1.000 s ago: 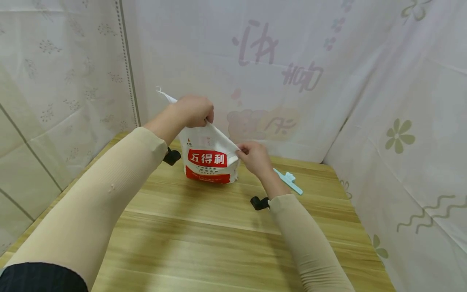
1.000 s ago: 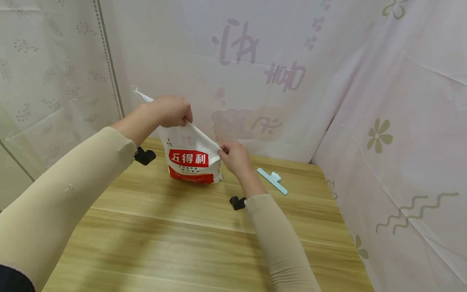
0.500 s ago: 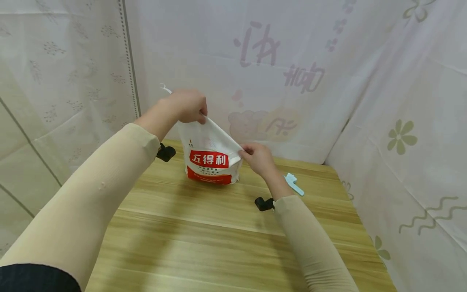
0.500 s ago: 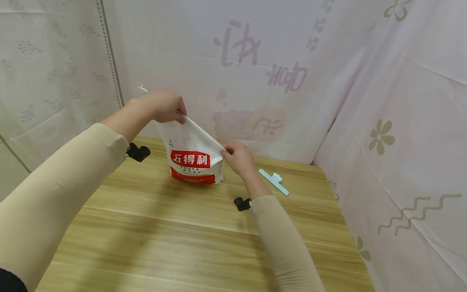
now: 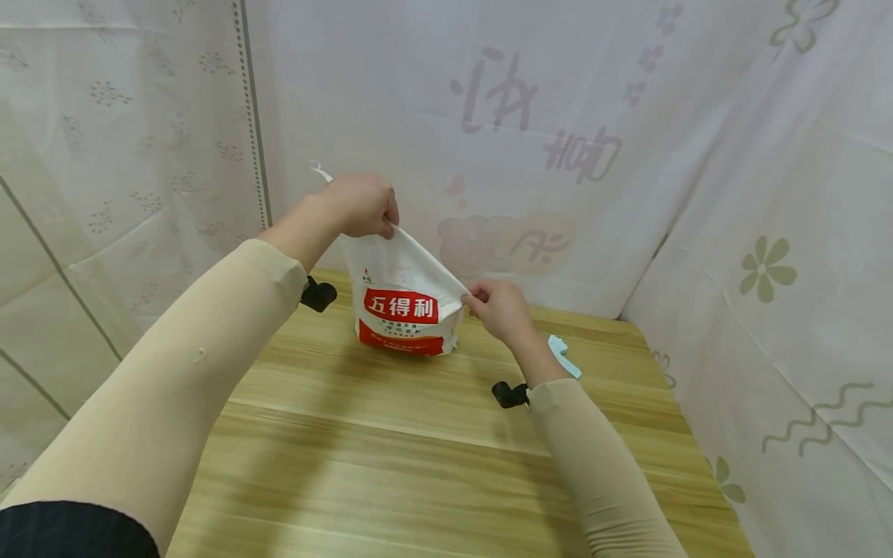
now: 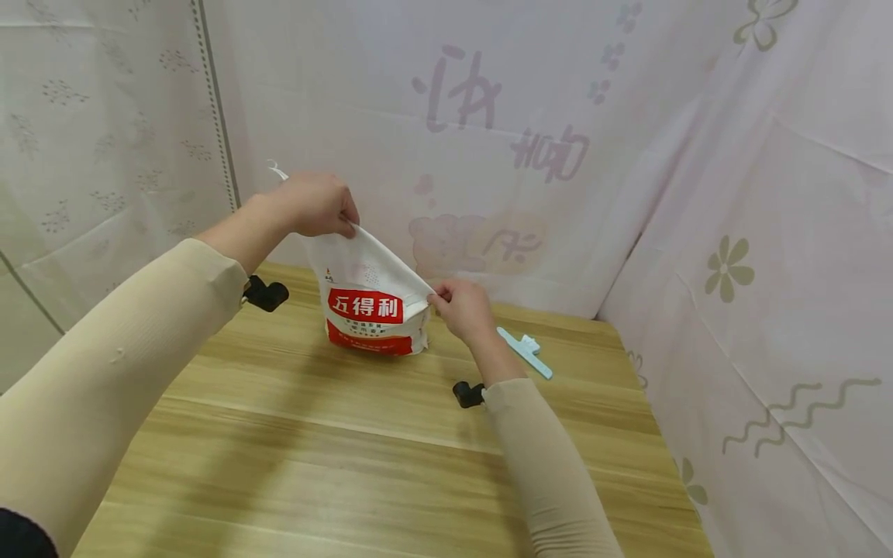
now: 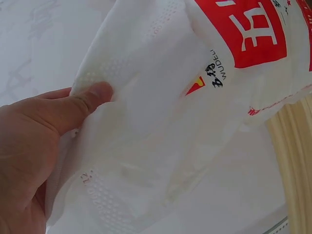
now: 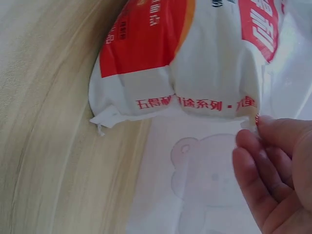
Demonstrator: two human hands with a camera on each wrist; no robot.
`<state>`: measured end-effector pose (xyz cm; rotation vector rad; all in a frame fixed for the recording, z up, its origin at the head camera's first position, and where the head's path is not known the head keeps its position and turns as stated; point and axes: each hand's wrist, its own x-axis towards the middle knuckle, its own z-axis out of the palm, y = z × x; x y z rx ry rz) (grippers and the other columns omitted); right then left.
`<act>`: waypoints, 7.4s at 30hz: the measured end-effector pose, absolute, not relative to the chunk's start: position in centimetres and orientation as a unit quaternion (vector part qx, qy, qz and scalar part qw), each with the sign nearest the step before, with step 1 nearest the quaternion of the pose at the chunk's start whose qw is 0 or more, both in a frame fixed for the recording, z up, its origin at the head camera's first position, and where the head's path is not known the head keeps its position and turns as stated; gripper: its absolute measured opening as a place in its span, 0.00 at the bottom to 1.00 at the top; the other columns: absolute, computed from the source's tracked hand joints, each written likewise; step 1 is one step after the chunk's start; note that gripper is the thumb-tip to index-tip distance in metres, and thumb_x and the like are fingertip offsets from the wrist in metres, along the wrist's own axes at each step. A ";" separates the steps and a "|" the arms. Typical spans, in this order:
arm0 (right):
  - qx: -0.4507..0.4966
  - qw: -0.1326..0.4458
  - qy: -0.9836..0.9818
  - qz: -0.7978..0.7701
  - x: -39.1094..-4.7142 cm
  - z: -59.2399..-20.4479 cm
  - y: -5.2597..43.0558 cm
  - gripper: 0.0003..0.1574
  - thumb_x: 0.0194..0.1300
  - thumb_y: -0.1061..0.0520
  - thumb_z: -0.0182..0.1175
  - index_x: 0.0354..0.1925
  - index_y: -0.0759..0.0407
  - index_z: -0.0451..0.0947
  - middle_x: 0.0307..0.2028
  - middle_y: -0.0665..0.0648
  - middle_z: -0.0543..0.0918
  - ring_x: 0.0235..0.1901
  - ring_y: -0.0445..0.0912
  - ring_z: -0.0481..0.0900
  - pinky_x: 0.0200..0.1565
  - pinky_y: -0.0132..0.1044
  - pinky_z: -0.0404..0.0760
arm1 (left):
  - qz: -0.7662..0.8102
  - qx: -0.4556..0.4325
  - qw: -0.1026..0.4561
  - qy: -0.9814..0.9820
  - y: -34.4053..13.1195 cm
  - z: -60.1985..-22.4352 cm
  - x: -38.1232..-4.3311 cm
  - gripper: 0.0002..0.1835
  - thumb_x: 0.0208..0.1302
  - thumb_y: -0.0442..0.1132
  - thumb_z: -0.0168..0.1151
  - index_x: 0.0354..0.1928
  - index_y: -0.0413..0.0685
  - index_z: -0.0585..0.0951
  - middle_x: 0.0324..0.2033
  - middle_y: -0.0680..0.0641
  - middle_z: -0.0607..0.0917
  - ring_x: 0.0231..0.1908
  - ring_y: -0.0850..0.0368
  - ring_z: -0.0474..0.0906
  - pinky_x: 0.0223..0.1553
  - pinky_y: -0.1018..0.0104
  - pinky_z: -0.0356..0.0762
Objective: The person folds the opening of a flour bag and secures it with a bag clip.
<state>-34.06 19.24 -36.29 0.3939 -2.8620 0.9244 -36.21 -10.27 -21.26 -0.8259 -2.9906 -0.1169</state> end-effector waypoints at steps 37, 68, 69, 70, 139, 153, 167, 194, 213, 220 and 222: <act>0.084 0.137 -0.950 0.267 -33.7 -38.2 16.9 0.17 0.71 0.58 0.58 0.54 0.64 0.73 0.45 0.65 0.86 0.38 0.58 0.83 0.40 0.50 0.84 | -0.047 -0.278 0.035 -0.959 -11.0 -21.7 -36.1 0.15 0.77 0.42 0.70 0.58 0.43 0.91 0.57 0.41 0.92 0.55 0.44 0.88 0.60 0.46 0.87; 0.145 0.101 -0.949 0.261 -33.8 -36.5 17.7 0.07 0.75 0.55 0.61 0.44 0.58 0.81 0.39 0.59 0.86 0.36 0.53 0.81 0.37 0.43 0.79 | -0.008 -0.265 0.000 -0.964 -8.8 -21.0 -35.7 0.18 0.70 0.35 0.64 0.58 0.45 0.89 0.56 0.41 0.90 0.51 0.43 0.83 0.55 0.48 0.87; 0.143 0.095 -0.948 0.268 -33.9 -36.4 17.7 0.09 0.74 0.54 0.61 0.47 0.58 0.82 0.43 0.59 0.86 0.39 0.53 0.82 0.38 0.44 0.82 | -0.005 -0.267 -0.002 -0.964 -8.5 -21.1 -35.6 0.16 0.70 0.35 0.65 0.58 0.45 0.89 0.55 0.41 0.90 0.51 0.43 0.83 0.55 0.48 0.88; 0.142 0.091 -0.946 0.275 -33.9 -36.3 17.6 0.12 0.74 0.54 0.61 0.50 0.58 0.83 0.46 0.59 0.86 0.42 0.54 0.83 0.41 0.46 0.84 | -0.002 -0.269 -0.004 -0.963 -8.3 -21.2 -35.6 0.14 0.71 0.35 0.66 0.56 0.44 0.89 0.54 0.40 0.90 0.50 0.43 0.84 0.55 0.49 0.88; 0.137 0.093 -0.945 0.283 -34.3 -36.5 15.4 0.06 0.78 0.56 0.63 0.46 0.58 0.82 0.49 0.60 0.82 0.50 0.56 0.78 0.57 0.52 0.86 | -0.082 -0.252 -0.002 -0.964 -15.0 -17.9 -35.6 0.14 0.81 0.37 0.63 0.61 0.42 0.89 0.60 0.37 0.89 0.57 0.39 0.84 0.66 0.40 0.83; 0.128 0.083 -0.943 0.297 -34.5 -36.6 15.3 0.06 0.77 0.56 0.63 0.46 0.58 0.82 0.50 0.60 0.82 0.52 0.56 0.79 0.60 0.53 0.86 | -0.014 -0.267 0.061 -0.962 -14.7 -18.9 -35.5 0.14 0.78 0.36 0.58 0.56 0.44 0.89 0.54 0.39 0.91 0.52 0.40 0.84 0.57 0.42 0.85; 0.138 0.084 -0.939 0.304 -34.4 -36.2 15.7 0.05 0.78 0.57 0.63 0.43 0.58 0.81 0.48 0.60 0.80 0.50 0.56 0.79 0.57 0.52 0.85 | 0.057 -0.304 0.053 -0.950 -11.2 -20.2 -35.5 0.16 0.80 0.45 0.63 0.60 0.47 0.89 0.58 0.41 0.91 0.57 0.41 0.85 0.71 0.36 0.75; 0.161 0.061 -0.929 0.327 -34.5 -36.4 19.2 0.12 0.79 0.53 0.66 0.52 0.58 0.88 0.47 0.61 0.92 0.48 0.55 0.89 0.47 0.47 0.88 | 0.038 -0.291 0.020 -0.956 -8.5 -21.8 -36.2 0.15 0.73 0.31 0.61 0.55 0.44 0.90 0.53 0.40 0.92 0.48 0.42 0.85 0.56 0.46 0.87; 0.182 0.097 -0.928 0.310 -33.9 -36.8 19.2 0.05 0.78 0.59 0.68 0.41 0.59 0.85 0.37 0.61 0.93 0.34 0.50 0.90 0.36 0.41 0.91 | 0.006 -0.317 0.035 -0.948 -9.7 -22.2 -36.7 0.11 0.75 0.34 0.67 0.54 0.46 0.93 0.53 0.43 0.93 0.51 0.44 0.88 0.57 0.46 0.88; 0.214 0.128 -0.936 0.249 -33.9 -37.0 19.3 0.10 0.77 0.60 0.68 0.36 0.57 0.79 0.34 0.59 0.92 0.32 0.50 0.87 0.34 0.41 0.86 | -0.012 -0.334 0.054 -0.941 -10.0 -22.5 -36.5 0.10 0.72 0.33 0.68 0.48 0.48 0.95 0.48 0.44 0.95 0.49 0.45 0.89 0.54 0.47 0.89; 0.225 0.138 -0.938 0.224 -33.9 -37.0 19.3 0.11 0.77 0.60 0.68 0.34 0.56 0.77 0.33 0.58 0.91 0.31 0.50 0.84 0.34 0.41 0.82 | -0.009 -0.338 0.059 -0.939 -10.1 -22.6 -36.5 0.09 0.72 0.33 0.68 0.46 0.48 0.95 0.47 0.45 0.95 0.48 0.46 0.89 0.53 0.48 0.89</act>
